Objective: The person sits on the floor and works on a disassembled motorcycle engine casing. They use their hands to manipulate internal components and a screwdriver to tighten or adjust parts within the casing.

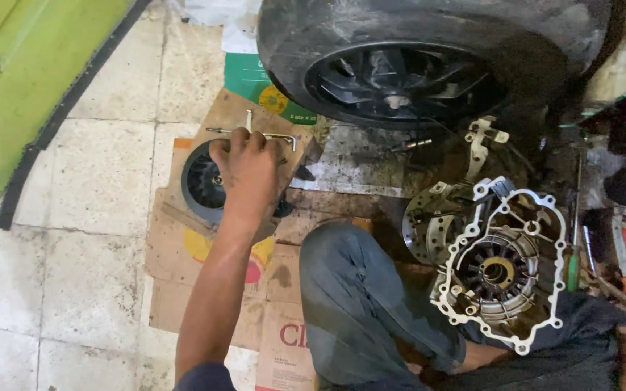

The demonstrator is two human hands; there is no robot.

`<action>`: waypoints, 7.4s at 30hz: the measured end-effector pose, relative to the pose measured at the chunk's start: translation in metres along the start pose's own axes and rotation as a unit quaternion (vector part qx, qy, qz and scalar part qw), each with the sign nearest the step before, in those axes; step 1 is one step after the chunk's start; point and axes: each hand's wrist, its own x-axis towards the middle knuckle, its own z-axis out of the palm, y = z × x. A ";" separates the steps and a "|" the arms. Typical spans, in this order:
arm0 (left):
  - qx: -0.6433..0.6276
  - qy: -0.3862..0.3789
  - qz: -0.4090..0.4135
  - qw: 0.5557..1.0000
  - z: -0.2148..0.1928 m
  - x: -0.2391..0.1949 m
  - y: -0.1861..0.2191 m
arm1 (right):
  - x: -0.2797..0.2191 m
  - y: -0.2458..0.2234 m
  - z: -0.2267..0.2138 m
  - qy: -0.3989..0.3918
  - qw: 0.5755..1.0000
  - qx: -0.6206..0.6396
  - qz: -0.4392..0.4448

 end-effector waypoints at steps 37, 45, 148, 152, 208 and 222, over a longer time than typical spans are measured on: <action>-0.449 0.100 0.191 0.867 -0.102 -0.148 0.211 | -0.033 -0.338 0.015 -0.218 0.924 0.314 0.023; -0.480 0.039 0.080 0.873 -0.074 -0.145 0.217 | 0.011 -0.348 0.019 -0.189 0.960 0.200 -0.048; -0.528 -0.064 0.082 0.843 -0.059 -0.101 0.203 | 0.089 -0.361 0.047 -0.393 0.911 -0.061 -0.110; -0.528 -0.067 0.082 0.843 -0.059 -0.101 0.203 | 0.094 -0.361 0.041 -0.386 0.911 -0.055 -0.134; -0.609 0.037 0.125 0.783 -0.052 -0.081 0.204 | 0.015 -0.312 0.069 -0.101 0.938 0.331 0.012; -0.611 -0.095 0.230 0.751 -0.079 -0.037 0.210 | 0.031 -0.326 0.043 -0.032 0.922 0.057 -0.381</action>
